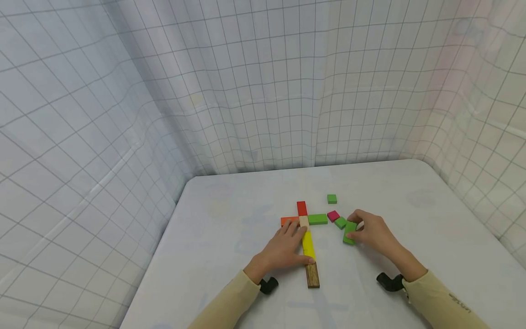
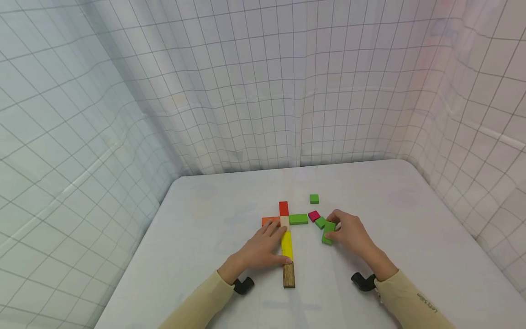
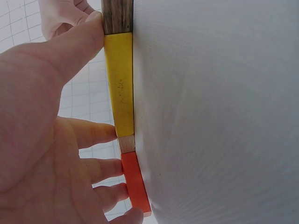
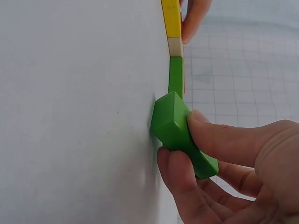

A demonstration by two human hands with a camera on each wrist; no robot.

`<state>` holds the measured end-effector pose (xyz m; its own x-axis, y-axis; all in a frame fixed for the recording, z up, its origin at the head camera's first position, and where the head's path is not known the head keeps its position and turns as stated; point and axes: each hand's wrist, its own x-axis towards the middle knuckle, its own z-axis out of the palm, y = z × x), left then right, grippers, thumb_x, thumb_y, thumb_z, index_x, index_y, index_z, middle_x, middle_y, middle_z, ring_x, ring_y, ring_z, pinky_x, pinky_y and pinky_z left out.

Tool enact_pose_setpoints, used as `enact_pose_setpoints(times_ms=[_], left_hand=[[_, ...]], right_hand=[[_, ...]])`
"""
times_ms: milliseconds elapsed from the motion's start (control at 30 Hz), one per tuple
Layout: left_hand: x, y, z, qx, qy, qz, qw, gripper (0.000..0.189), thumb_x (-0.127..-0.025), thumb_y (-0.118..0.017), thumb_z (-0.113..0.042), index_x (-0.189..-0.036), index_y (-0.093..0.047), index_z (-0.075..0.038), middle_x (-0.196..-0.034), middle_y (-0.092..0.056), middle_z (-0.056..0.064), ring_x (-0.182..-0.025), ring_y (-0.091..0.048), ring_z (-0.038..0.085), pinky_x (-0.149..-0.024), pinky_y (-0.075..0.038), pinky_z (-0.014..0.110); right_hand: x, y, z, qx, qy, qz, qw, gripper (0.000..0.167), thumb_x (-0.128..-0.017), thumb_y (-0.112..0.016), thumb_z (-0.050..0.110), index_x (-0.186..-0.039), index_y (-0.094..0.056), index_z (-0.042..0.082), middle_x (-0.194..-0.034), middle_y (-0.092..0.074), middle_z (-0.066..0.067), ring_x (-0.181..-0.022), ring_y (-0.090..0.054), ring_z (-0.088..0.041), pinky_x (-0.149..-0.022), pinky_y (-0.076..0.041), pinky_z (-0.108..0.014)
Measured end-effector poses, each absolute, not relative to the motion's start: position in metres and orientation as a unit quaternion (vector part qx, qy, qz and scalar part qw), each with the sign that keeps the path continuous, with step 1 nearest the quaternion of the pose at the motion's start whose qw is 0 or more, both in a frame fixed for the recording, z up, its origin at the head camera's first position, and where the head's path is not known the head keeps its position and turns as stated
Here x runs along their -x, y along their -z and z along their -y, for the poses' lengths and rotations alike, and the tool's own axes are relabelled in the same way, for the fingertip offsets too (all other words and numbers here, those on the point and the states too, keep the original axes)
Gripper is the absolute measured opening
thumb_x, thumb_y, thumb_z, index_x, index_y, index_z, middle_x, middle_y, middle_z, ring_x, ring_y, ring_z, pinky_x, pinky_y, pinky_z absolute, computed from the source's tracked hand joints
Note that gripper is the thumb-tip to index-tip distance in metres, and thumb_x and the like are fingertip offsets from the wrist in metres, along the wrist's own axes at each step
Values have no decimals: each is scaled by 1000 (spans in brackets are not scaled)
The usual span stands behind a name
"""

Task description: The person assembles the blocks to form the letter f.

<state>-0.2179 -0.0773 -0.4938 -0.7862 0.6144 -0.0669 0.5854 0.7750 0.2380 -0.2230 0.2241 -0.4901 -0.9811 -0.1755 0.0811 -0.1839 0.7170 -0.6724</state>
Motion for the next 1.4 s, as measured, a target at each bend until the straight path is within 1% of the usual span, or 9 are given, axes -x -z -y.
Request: enact_pose_setpoints(times_ms=[233,567,700,933,1133,1400], left_hand=[[218,494,78,-318,-100,-940,71,97,-86,-60,-73,-158,-32,-15,-165,-20,11,-150,-20,31,-118,-27,49],[219,497,77,-311,-105,-941,81,98,-85,-60,-74,-159,-32,-16,-166,-20,10,-151,-19,31,-119,-25,48],[220,497,77,-310,-105,-941,81,97,-85,-61,-73,-158,-32,-16,-166,-19,10,-151,-19,31,-119,-25,48],[219,497,77,-308,-102,-942,83,97,-86,-61,-72,-159,-30,-17,-166,-18,10,-151,-17,31,-120,-23,48],[219,494,77,-310,-107,-941,86,97,-86,-61,-72,-159,-31,-16,-166,-18,10,-151,-17,31,-120,-23,48],[218,492,77,-308,-107,-941,88,97,-86,-61,-72,-159,-31,-16,-166,-19,10,-151,-17,31,-120,-23,48]], right_hand=[[225,489,-224,-89,-379,921,-8,37,-82,-86,20,-112,-67,10,-106,-69,-4,-90,-67,-23,-68,-56,-35],[230,482,-224,-80,-397,914,3,41,-83,-85,22,-117,-67,10,-102,-68,-7,-95,-67,-28,-75,-57,-42],[234,478,-223,-75,-403,912,14,40,-84,-83,21,-119,-67,11,-101,-68,-7,-95,-67,-28,-74,-56,-41],[238,471,-216,-58,-409,910,24,38,-88,-80,24,-122,-67,13,-103,-69,-8,-96,-66,-28,-71,-55,-39],[242,469,-212,-71,-421,903,43,36,-89,-79,20,-122,-67,12,-102,-71,-10,-92,-67,-27,-66,-53,-35],[251,473,-205,-68,-428,900,53,38,-90,-78,20,-126,-66,11,-106,-70,-13,-93,-68,-28,-67,-55,-35]])
